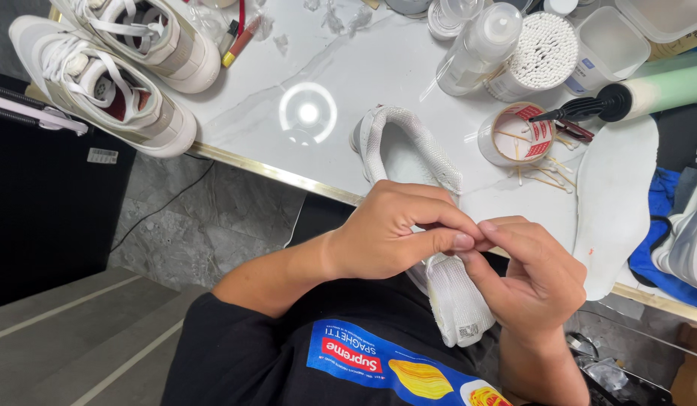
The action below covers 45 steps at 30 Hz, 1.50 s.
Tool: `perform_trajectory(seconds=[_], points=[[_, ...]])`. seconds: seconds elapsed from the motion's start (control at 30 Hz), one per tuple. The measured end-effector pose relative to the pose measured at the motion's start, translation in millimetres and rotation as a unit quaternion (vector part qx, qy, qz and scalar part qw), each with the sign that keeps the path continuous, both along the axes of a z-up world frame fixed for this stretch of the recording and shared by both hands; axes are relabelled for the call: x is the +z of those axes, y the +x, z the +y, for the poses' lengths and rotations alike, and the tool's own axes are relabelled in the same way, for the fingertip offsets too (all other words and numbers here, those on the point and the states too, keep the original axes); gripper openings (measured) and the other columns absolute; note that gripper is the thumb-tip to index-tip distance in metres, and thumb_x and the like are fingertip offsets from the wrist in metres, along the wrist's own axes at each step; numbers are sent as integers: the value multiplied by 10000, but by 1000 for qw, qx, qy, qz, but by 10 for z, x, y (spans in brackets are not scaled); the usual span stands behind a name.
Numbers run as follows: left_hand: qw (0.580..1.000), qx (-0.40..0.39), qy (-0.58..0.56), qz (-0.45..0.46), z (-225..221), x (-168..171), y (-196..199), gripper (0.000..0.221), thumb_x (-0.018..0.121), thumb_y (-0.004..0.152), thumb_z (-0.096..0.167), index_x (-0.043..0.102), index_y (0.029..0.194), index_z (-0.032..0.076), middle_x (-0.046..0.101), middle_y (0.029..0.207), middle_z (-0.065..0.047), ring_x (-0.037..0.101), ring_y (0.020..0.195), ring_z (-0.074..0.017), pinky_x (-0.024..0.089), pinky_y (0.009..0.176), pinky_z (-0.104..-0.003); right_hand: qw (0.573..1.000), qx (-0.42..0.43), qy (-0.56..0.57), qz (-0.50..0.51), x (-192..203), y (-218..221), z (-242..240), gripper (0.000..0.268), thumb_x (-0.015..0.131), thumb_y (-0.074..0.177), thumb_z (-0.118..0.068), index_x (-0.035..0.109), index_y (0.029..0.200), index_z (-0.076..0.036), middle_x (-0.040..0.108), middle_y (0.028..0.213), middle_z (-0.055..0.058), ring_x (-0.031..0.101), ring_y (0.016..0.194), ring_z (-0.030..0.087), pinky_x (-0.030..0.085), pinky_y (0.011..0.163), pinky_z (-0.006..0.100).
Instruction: The person applies adhesive and clear patches to the inside of a shoe's lining, smoothing the material with their fingers and cutting pieces of tape to secure components.
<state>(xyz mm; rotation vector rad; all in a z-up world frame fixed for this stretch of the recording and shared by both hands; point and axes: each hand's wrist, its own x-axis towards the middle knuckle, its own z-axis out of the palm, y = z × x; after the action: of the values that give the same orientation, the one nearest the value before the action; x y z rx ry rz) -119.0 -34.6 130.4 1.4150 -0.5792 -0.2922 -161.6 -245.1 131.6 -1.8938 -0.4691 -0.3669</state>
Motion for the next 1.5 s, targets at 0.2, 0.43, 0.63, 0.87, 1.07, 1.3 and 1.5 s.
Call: perform_trajectory(seconds=[0.2, 0.43, 0.63, 0.87, 1.07, 1.3, 1.5], points=[[965, 182, -126, 138, 506, -478, 356, 63, 722, 935, -43, 739, 996, -48, 734, 888, -119, 700, 678, -158, 577, 586, -276, 993, -36, 99, 55, -206, -42, -234, 69, 650, 1006, 145, 646, 1045, 89, 694, 1016, 202, 722, 912, 245, 622, 836, 321], [849, 522, -65, 54, 1206, -1038, 1104, 280, 617, 1084, 132, 735, 902, -47, 672, 769, -95, 637, 561, -127, 475, 492, -249, 928, -110, 289, 207, -855, 138, -737, 133, 523, 1087, -5, 632, 1107, 67, 705, 1005, 182, 704, 852, 232, 606, 830, 336], [855, 514, 33, -57, 1378, -1416, 1594, 117, 797, 923, -7, 738, 1022, -23, 744, 931, -63, 751, 770, -110, 620, 616, -241, 936, -154, 232, 217, -1433, 295, -943, 87, 647, 1032, 30, 628, 1098, 84, 669, 1004, 138, 684, 879, 186, 591, 795, 323], [826, 542, 146, -58, 1451, -1411, 2030, 32, 772, 991, -15, 790, 969, -30, 769, 828, -73, 733, 656, -112, 542, 515, -229, 930, -173, 280, 165, -1503, 292, -950, 41, 623, 1068, 5, 628, 1089, 40, 661, 1026, 96, 669, 895, 159, 576, 781, 299], [757, 515, 242, -321, 1450, -1441, 2070, 167, 739, 934, -172, 757, 1054, -58, 695, 1170, -104, 748, 970, -179, 674, 774, -271, 929, -169, 282, 171, -1499, 273, -958, 103, 565, 1093, -45, 630, 1108, 34, 676, 1033, 98, 667, 904, 160, 569, 783, 301], [772, 541, 246, -226, 1463, -1429, 2116, 145, 785, 904, -92, 733, 1020, -23, 737, 861, -53, 693, 723, -119, 559, 643, -236, 931, -182, 275, 156, -1515, 273, -916, 80, 624, 1056, 26, 619, 1133, 46, 651, 1066, 93, 670, 927, 152, 583, 799, 284], [752, 508, 294, -301, 1492, -1493, 2014, 129, 729, 962, -83, 778, 1066, -24, 781, 954, -96, 709, 754, -132, 564, 660, -257, 975, -209, -36, 61, -939, 444, -740, 175, 668, 1013, 8, 674, 1188, 18, 657, 1167, 149, 684, 871, 176, 575, 739, 273]])
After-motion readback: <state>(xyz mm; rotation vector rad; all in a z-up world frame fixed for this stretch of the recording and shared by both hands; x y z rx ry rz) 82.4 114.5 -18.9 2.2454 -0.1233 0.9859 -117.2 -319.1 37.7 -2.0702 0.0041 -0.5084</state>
